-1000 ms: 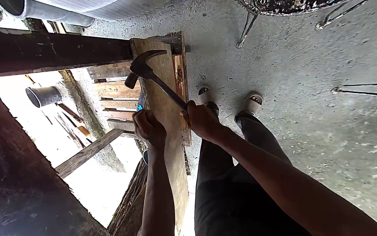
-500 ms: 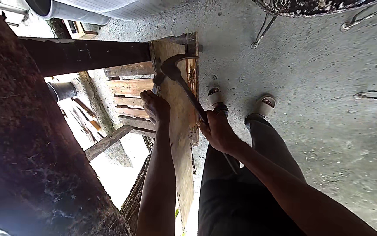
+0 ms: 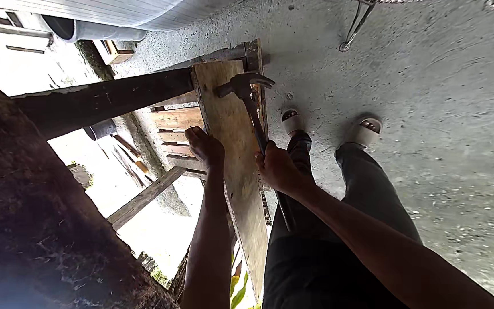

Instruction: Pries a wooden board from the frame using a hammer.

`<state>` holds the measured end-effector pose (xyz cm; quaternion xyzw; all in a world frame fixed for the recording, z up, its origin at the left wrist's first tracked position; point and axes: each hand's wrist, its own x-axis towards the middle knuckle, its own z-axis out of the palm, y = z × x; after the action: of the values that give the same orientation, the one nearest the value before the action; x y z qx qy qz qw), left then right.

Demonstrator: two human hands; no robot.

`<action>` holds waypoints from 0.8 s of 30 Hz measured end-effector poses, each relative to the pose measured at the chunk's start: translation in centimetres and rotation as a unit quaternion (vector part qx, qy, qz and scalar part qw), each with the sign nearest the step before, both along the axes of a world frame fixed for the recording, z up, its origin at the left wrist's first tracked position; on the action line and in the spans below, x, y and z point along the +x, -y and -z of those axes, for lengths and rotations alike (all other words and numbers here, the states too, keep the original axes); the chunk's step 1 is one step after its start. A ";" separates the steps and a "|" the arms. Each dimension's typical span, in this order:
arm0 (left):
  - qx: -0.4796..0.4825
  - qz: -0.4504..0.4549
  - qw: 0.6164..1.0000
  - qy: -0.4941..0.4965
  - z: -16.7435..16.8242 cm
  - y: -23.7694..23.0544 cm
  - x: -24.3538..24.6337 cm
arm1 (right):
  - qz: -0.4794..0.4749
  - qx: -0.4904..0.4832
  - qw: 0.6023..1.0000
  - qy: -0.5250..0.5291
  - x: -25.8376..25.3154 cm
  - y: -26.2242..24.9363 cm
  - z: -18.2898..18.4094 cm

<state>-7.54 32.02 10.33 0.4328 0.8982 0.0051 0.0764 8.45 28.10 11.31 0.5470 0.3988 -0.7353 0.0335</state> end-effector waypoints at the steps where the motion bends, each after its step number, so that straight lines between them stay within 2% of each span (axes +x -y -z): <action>1: 0.027 0.005 1.000 -0.001 0.2 0.2 -0.1 | -0.002 -0.003 1.000 0.003 0.0 0.0 0.0; 4: 0.122 0.069 0.990 -0.030 0.5 1.3 -0.3 | -0.013 -0.008 1.000 0.008 -0.2 0.0 0.1; 7: 0.229 0.236 0.940 -0.087 0.8 1.1 0.7 | -0.042 -0.011 0.999 0.008 -0.1 -0.2 0.3; 11: 0.291 0.353 0.888 -0.047 1.1 -2.3 2.0 | -0.064 -0.023 0.998 0.009 -0.4 0.0 0.5; 17: 0.320 0.395 0.861 0.002 1.7 -6.5 1.4 | -0.017 -0.027 0.999 -0.027 -0.8 0.7 2.0; 22: 0.326 0.348 0.879 0.027 2.8 -7.4 1.4 | -0.004 -0.058 0.997 -0.057 -0.8 0.8 3.8; 24: 0.320 0.356 0.878 0.017 2.9 -7.7 1.0 | 0.000 -0.052 0.996 -0.072 -0.9 1.1 4.6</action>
<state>-6.49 39.73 7.47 0.7242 0.6311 0.2723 -0.0545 7.52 27.03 6.73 0.4901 0.3617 -0.7924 0.0328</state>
